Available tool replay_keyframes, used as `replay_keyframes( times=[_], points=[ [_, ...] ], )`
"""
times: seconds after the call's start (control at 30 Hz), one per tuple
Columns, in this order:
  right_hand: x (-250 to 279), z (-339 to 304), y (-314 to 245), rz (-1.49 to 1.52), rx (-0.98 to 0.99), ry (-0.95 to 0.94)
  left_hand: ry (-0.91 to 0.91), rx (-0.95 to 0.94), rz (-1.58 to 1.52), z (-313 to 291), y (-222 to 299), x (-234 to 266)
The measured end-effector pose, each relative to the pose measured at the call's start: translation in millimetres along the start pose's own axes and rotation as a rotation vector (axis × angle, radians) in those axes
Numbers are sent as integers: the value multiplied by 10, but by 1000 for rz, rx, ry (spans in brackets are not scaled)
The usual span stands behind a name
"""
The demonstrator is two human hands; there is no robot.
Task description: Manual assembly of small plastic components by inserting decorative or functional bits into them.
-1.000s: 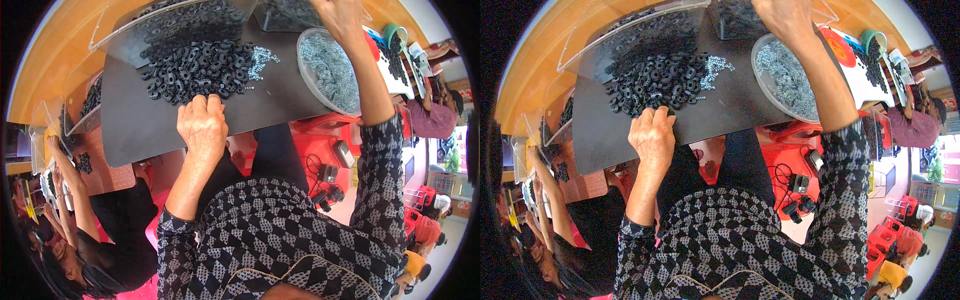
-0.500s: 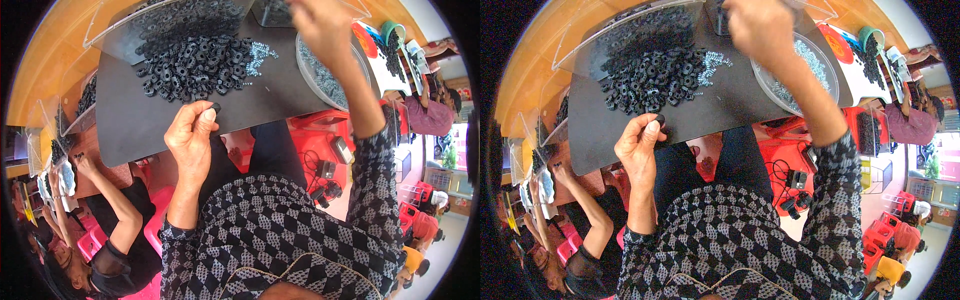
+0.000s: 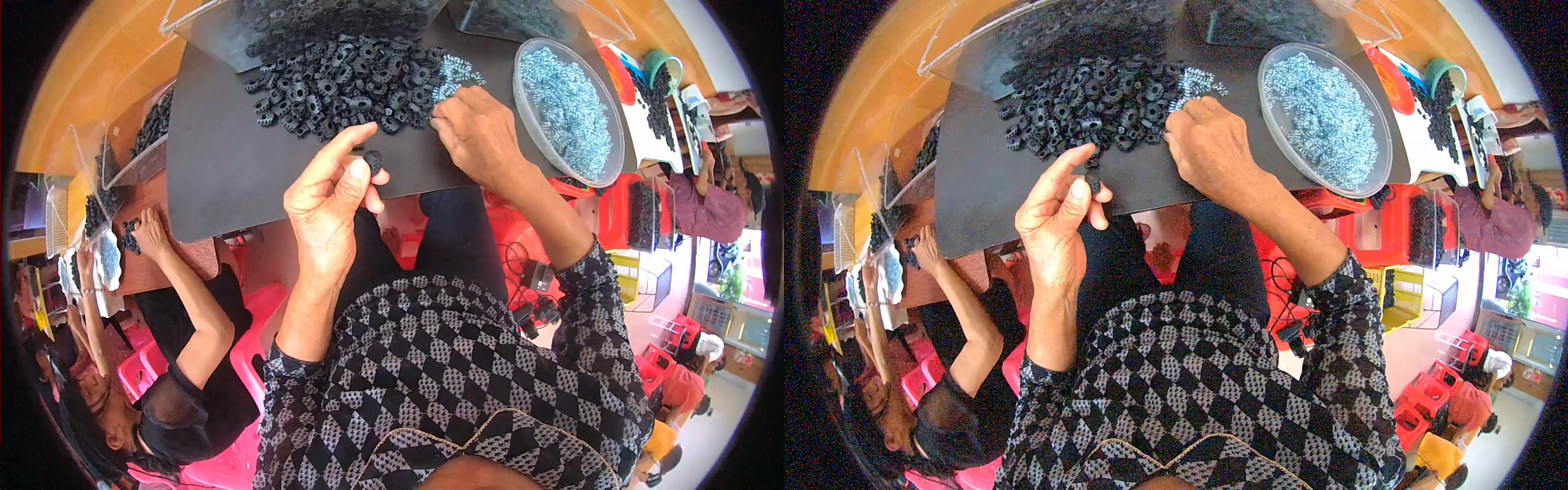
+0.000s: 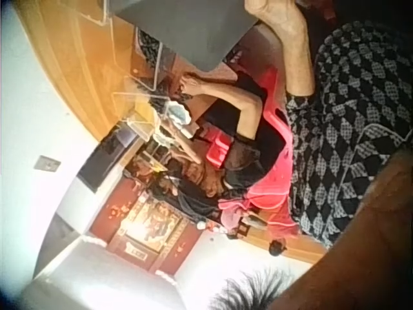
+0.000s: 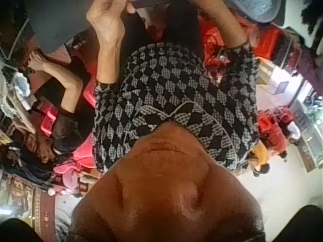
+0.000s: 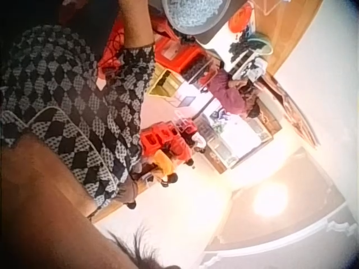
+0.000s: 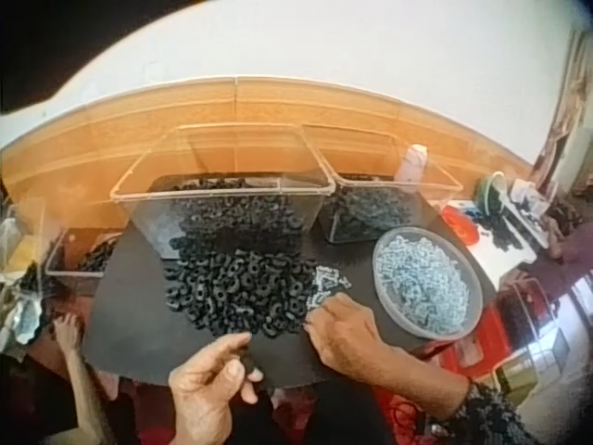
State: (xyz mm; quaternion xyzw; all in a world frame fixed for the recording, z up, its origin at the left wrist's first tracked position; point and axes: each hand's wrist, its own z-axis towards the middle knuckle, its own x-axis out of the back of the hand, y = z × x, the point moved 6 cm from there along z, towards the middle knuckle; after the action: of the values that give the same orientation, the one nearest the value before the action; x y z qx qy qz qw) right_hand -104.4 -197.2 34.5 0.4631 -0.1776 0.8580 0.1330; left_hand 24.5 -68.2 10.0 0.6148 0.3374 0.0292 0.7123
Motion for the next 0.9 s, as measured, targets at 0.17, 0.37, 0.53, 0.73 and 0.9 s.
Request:
replay_keyframes(
  times=[0.17,0.37,0.53,0.73,0.9],
  points=[
    [125,-16,-95,89,-18,81,-41,-26,119,-9,0,34],
    [335,-34,-407,390,-149,73,-95,151,-77,15,-89,19],
    [367,-11,-621,472,-57,79,-25,114,-162,4,-66,23],
    [326,0,-688,475,-74,84,22,50,-177,-36,-61,21],
    [327,-15,-707,465,-131,94,33,69,-193,-92,-92,40]
  ],
)
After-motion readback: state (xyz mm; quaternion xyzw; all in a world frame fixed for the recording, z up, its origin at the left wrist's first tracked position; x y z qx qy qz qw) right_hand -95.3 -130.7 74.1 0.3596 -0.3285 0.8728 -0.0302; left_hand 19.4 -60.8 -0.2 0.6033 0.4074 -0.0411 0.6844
